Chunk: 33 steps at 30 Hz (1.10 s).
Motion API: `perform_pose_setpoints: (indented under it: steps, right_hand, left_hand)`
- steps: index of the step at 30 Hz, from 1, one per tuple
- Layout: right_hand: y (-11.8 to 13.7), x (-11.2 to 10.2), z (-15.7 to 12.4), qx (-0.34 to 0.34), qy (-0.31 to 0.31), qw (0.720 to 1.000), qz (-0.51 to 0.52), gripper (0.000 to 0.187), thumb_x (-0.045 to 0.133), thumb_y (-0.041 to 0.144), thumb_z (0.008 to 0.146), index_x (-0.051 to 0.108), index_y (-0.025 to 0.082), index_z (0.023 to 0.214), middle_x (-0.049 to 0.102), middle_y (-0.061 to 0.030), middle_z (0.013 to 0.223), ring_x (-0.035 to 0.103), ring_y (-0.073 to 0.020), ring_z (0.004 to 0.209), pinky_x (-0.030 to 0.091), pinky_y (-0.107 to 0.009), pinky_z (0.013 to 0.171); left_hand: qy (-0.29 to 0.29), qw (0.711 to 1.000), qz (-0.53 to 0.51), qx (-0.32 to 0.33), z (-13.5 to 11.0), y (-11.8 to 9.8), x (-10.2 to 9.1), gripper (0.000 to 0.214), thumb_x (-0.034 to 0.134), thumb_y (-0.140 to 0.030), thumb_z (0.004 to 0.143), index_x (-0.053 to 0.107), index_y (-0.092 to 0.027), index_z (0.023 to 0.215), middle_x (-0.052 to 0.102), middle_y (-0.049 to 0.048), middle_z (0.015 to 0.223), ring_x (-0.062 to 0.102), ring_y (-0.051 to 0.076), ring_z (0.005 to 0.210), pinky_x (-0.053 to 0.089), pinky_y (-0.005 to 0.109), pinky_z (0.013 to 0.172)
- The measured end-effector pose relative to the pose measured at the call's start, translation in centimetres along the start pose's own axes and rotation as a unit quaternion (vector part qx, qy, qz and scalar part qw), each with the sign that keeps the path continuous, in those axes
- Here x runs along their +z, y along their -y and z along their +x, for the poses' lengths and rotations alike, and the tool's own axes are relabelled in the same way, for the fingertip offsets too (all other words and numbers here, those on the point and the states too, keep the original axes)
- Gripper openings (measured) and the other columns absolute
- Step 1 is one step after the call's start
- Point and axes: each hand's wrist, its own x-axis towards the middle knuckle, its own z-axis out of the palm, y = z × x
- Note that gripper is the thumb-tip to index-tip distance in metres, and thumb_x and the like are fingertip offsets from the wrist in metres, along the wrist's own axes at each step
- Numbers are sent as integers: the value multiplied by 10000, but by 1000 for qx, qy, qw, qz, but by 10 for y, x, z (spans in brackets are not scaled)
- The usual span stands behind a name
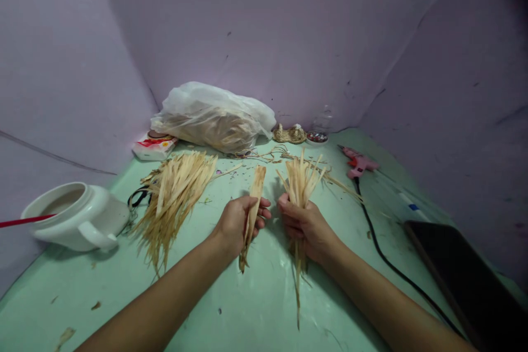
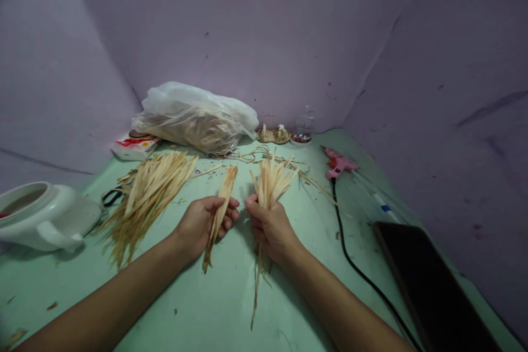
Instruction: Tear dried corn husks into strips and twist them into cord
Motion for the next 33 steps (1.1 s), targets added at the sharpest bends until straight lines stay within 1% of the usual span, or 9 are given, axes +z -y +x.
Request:
perform_pose_setpoints:
  steps: [4,9,12,16,19,22,24,27,33]
  right_hand:
    - [-4,2,-2,-6,-4,1000,-22,388,747,354,582,448,183,761,305,120,431,166,-8,352,105,-141,318]
    - [-9,2,0,-14,-10,999,-46,372,747,366,584,477,182,762,346,115,427,198,-14,339,137,-165,327]
    - [-10,2,1,-28,-12,999,-42,349,757,338,574,511,169,756,381,104,440,224,-15,347,172,-177,341]
    - [-8,4,0,-12,-32,999,-24,360,762,326,555,488,166,724,330,113,426,192,-11,348,117,-166,328]
    - [-7,3,0,-1,-32,999,-9,352,749,320,564,466,166,707,293,119,427,171,-6,352,94,-153,327]
    - [-7,1,1,4,-35,999,-11,312,728,305,583,482,155,704,293,115,423,178,-3,347,99,-149,328]
    - [-7,1,2,5,-31,999,-12,285,714,294,592,495,148,702,305,108,425,195,-5,345,107,-148,327]
    - [-6,1,1,5,-7,1000,-6,258,702,269,591,493,150,682,300,104,431,199,-7,351,107,-148,328]
    - [-5,2,-2,24,-2,998,-54,298,728,267,553,476,155,664,267,112,422,187,-4,357,97,-148,329]
  left_hand:
    - [-41,984,160,65,1,11,2,200,535,-196,617,563,-164,813,555,8,610,469,116,481,316,208,409]
    - [-42,919,325,220,-6,23,6,318,558,-138,599,620,-216,901,638,75,876,549,245,895,424,279,675]
    - [-34,901,362,238,-11,26,8,414,560,-132,600,614,-214,1002,617,104,1001,522,278,991,406,316,788]
    - [-12,892,376,249,-12,26,8,433,553,-144,629,605,-225,1051,611,103,1030,521,274,992,393,342,837]
    - [-7,899,357,255,-11,24,10,421,557,-141,639,611,-230,1047,623,91,1016,522,260,989,401,339,835]
    - [21,922,296,247,-10,21,12,382,553,-148,660,620,-211,1030,641,70,976,542,221,947,412,302,811]
    - [42,949,234,207,-9,18,14,342,553,-176,681,621,-177,1016,651,61,908,564,185,840,426,271,740]
    - [27,983,127,131,-9,14,15,348,590,-234,681,606,-127,1012,640,44,770,548,141,670,422,251,650]
    - [35,997,-40,60,-4,14,11,404,748,-249,520,640,-86,872,647,60,711,588,169,707,429,269,705]
